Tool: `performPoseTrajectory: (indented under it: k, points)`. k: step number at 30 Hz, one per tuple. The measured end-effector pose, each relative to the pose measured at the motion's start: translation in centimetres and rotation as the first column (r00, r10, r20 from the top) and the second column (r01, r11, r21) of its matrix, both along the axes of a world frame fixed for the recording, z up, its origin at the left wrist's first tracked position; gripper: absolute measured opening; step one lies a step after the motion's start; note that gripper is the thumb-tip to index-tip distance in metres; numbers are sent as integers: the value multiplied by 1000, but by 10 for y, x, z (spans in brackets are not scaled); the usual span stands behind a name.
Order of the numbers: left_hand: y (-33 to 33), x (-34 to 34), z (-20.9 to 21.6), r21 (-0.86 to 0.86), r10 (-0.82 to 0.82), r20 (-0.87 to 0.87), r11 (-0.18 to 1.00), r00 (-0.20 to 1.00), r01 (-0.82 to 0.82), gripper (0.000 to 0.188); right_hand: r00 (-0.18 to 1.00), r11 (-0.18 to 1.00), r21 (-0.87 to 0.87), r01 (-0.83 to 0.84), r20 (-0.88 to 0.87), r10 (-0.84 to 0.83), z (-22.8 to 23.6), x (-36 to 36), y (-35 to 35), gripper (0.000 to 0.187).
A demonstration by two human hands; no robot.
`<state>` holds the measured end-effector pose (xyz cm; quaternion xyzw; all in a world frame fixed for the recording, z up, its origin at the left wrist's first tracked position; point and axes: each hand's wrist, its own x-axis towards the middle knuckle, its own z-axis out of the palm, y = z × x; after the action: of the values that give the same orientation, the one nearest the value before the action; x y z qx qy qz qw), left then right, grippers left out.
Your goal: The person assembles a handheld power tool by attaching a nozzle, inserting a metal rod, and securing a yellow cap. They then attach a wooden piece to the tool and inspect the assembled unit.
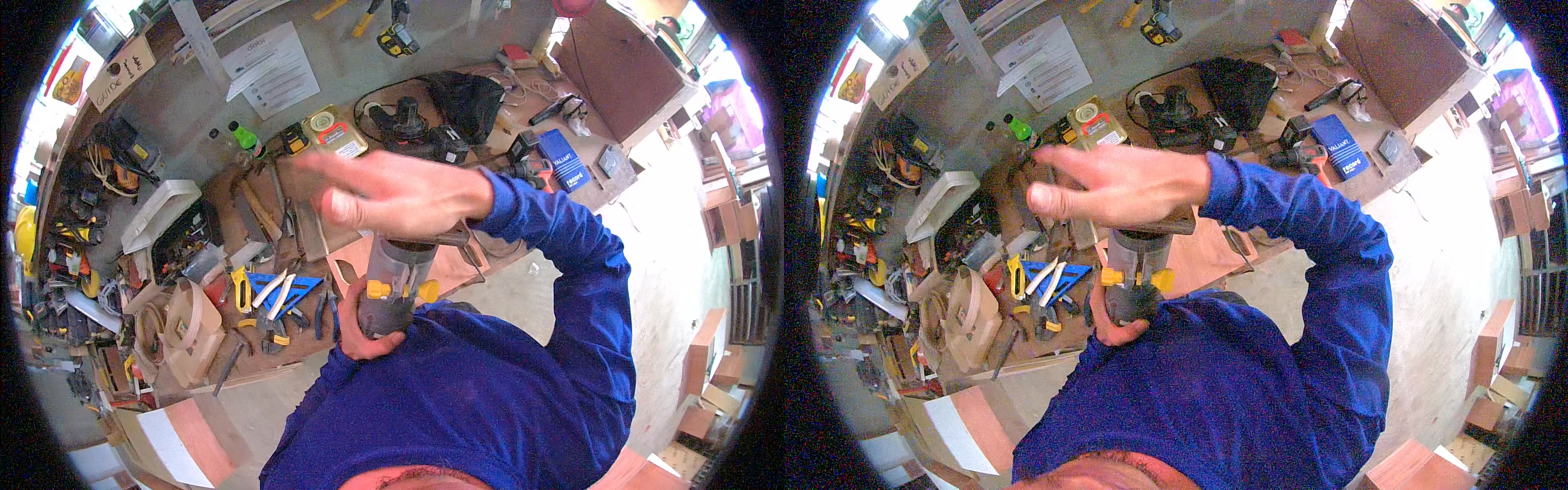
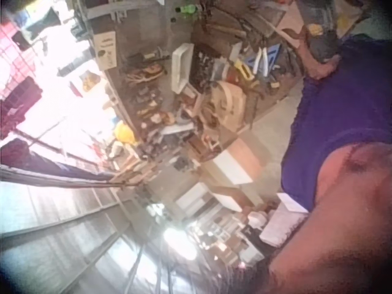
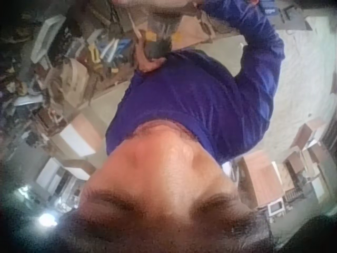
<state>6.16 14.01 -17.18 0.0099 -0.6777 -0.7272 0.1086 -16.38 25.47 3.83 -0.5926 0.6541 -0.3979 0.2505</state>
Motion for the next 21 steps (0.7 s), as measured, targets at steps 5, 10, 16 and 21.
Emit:
performPoseTrajectory:
  k: [5, 10, 16, 21]
  points:
    - [0, 0, 1, -15, 16, 22, 1000, 1000, -16, 106, 997, 966, -246, 81, 1, -83, 12, -30, 9, 96]
    - [-1, -1, 2, 13, 10, -21, 1000, 1000, -10, 106, 988, 966, -208, 151, 74, -138, 9, -35, 24, 94]
    - [2, 0, 3, 135, 16, 33, 991, 999, -20, 108, 913, 935, -160, 317, 320, -255, -25, -41, 35, 96]
    - [5, -2, 1, 139, 95, -35, 986, 995, -89, 105, 727, 859, -178, 480, 629, -276, -84, -37, 44, 118]
